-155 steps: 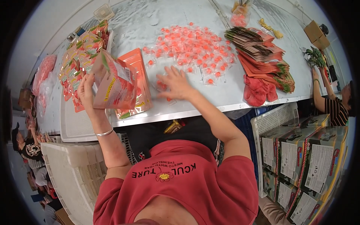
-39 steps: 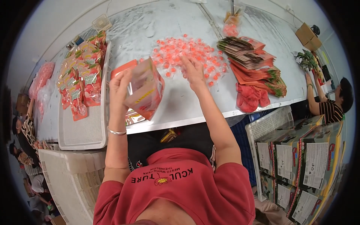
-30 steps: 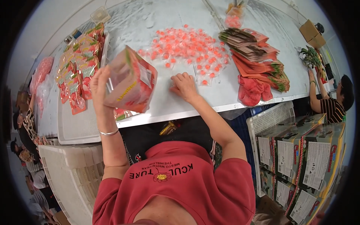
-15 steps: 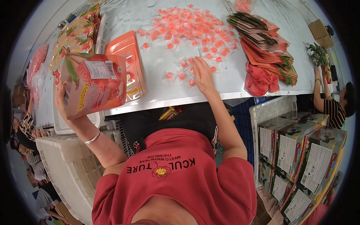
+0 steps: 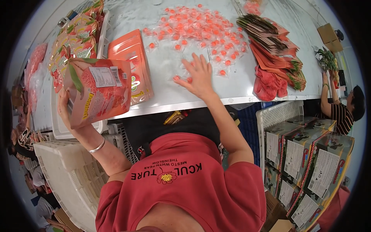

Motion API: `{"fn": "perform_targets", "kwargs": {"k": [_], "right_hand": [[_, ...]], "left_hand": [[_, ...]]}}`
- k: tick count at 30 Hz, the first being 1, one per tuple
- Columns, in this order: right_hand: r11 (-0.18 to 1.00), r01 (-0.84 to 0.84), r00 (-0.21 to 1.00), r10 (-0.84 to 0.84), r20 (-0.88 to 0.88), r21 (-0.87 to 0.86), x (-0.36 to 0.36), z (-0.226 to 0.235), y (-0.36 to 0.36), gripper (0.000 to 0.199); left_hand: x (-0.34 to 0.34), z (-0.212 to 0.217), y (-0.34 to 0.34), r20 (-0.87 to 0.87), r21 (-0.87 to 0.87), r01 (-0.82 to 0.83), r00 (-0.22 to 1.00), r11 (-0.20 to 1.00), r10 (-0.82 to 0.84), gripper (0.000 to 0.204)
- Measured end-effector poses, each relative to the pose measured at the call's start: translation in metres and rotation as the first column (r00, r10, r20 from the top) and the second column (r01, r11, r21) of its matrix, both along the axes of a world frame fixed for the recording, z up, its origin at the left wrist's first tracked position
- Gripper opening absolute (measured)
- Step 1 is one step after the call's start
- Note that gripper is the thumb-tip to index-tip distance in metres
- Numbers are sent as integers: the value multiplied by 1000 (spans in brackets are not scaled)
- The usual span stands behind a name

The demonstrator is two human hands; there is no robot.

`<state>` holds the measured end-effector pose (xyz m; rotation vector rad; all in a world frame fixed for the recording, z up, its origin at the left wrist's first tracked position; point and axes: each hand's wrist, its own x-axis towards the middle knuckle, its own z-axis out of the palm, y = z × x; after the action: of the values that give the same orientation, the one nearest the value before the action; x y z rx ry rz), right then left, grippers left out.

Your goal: Bagging individual gummy candies into retail packaging.

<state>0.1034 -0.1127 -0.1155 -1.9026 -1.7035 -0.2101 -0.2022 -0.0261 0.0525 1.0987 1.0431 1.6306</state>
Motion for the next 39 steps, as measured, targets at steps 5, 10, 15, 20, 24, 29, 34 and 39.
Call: {"fn": "perform_targets", "kwargs": {"k": [5, 10, 15, 20, 24, 29, 34, 39], "right_hand": [[985, -139, 986, 147, 78, -101, -12, -18, 24, 41], [988, -153, 986, 155, 60, -38, 21, -35, 45, 15], [934, 125, 16, 336, -942, 335, 30, 99, 58, 13], [802, -139, 614, 530, -585, 582, 3, 178, 67, 15], [849, -490, 865, 501, -8, 199, 3, 158, 57, 21], [785, -435, 817, 550, -172, 442, 5, 153, 46, 25], [944, -326, 913, 330, -238, 56, -4, 169, 66, 29], [911, -409, 592, 304, -747, 46, -5, 171, 76, 27]], "left_hand": [[19, 13, 0, 51, -4, 212, 976, 977, -212, 16], [49, -1, 13, -12, 3, 322, 947, 947, -322, 16], [117, -26, 13, -298, 28, 515, 823, 857, -484, 22], [167, -32, 11, -350, -38, 598, 742, 800, -571, 26], [186, -66, 24, -183, -47, 504, 845, 863, -503, 28], [188, -56, 17, -248, -145, 477, 831, 867, -498, 23], [193, -48, 8, -236, 25, 424, 883, 905, -407, 30], [183, -43, 5, -234, -83, 471, 847, 878, -476, 30]]}}
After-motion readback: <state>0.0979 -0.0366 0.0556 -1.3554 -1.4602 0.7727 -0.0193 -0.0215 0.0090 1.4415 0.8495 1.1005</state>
